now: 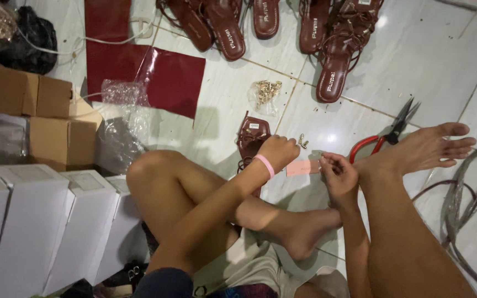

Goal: The person sits on the floor and assembles brown strappy sandals by attaching small gold-colored metal hardware to the straps. They use red-handled scissors to trim excess strap material and then secure the metal pieces onto the sandal straps.

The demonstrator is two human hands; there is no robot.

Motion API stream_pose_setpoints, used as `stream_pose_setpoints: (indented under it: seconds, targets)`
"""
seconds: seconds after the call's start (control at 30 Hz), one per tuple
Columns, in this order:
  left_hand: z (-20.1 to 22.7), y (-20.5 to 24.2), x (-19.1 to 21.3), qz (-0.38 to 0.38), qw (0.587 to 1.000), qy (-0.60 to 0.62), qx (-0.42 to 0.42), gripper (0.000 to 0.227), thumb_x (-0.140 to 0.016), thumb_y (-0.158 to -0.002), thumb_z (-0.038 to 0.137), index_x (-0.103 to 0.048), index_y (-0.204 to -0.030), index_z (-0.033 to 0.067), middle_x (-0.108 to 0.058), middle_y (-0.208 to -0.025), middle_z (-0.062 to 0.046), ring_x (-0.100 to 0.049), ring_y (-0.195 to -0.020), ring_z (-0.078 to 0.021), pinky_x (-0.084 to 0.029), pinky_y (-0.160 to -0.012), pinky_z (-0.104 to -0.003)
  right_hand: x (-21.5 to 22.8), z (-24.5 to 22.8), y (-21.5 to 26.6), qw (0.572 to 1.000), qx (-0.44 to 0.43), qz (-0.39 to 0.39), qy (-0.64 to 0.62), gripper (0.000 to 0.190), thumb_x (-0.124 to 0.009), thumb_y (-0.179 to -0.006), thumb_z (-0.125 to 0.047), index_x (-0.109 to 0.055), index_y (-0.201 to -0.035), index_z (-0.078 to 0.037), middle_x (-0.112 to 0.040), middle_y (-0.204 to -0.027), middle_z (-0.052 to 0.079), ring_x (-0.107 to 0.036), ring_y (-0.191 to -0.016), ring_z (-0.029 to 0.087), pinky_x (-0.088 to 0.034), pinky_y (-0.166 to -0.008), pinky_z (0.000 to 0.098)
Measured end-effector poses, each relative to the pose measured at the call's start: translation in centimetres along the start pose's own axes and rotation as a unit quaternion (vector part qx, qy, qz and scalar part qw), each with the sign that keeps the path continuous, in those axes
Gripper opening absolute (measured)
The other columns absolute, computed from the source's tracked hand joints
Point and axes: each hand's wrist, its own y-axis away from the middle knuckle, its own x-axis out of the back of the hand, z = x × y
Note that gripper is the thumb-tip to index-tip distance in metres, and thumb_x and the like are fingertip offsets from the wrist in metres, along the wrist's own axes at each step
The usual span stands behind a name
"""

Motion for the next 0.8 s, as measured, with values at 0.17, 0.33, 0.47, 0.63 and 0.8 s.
stream_pose_setpoints:
  seconds: [0.17, 0.33, 0.47, 0.63, 0.8]
  targets:
    - [-1.1, 2.0, 3.5, 0.078, 0.982, 0.164, 0.056, 0.015, -0.062, -0.089, 0.006, -0.07, -0.102, 0.0072, -0.071, -0.095, -0.011, -0.071, -0.086, -0.0325, -0.057, -0.074, -0.043, -0.2, 0.0, -0.1, 0.999, 0.021, -0.003, 0.036, 0.026, -0.071, -0.096, -0.008, -0.067, -0.12, 0.002, -0.067, -0.098, 0.002, -0.062, -0.084, 0.005, -0.052, -0.072, 0.0207]
    - [-1.5, 4.5, 6.6, 0.173, 0.932, 0.279, 0.156, 0.01, -0.071, -0.088, 0.013, -0.069, -0.096, 0.0075, -0.069, -0.093, -0.011, -0.069, -0.091, -0.0323, -0.056, -0.077, -0.043, 0.0, 0.5, 1.6, 0.996, 0.053, 0.02, 0.073, 0.021, -0.072, -0.099, -0.009, -0.069, -0.116, 0.004, -0.07, -0.097, 0.003, -0.064, -0.087, 0.007, -0.053, -0.078, 0.0224]
    - [1.6, 2.4, 4.0, 0.1, 0.97, 0.199, 0.094, 0.021, -0.076, -0.078, 0.018, -0.073, -0.098, 0.0116, -0.07, -0.099, -0.009, -0.07, -0.094, -0.0288, -0.058, -0.077, -0.042, -0.8, 1.5, 4.5, 0.994, 0.037, 0.06, 0.08, 0.022, -0.069, -0.1, -0.012, -0.071, -0.117, 0.002, -0.071, -0.094, 0.002, -0.065, -0.083, 0.008, -0.053, -0.076, 0.0232]
    - [4.6, 0.0, -2.1, 0.067, 0.995, 0.047, 0.053, 0.028, -0.084, -0.07, 0.032, -0.075, -0.086, 0.0115, -0.071, -0.103, -0.007, -0.071, -0.098, -0.0282, -0.059, -0.076, -0.043, -1.3, 2.8, 5.4, 0.995, 0.046, 0.082, -0.013, 0.025, -0.071, -0.098, -0.013, -0.069, -0.117, 0.003, -0.07, -0.098, 0.001, -0.065, -0.088, 0.007, -0.053, -0.08, 0.022]
    - [4.5, -1.8, -5.3, 0.057, 0.997, 0.041, 0.038, 0.014, -0.071, -0.084, 0.021, -0.075, -0.09, 0.0091, -0.07, -0.102, -0.01, -0.073, -0.095, -0.0284, -0.06, -0.075, -0.039, -1.0, 2.8, 5.3, 0.994, 0.049, 0.094, 0.018, 0.025, -0.07, -0.099, -0.014, -0.069, -0.119, 0.002, -0.069, -0.096, 0.002, -0.064, -0.085, 0.009, -0.053, -0.078, 0.0231]
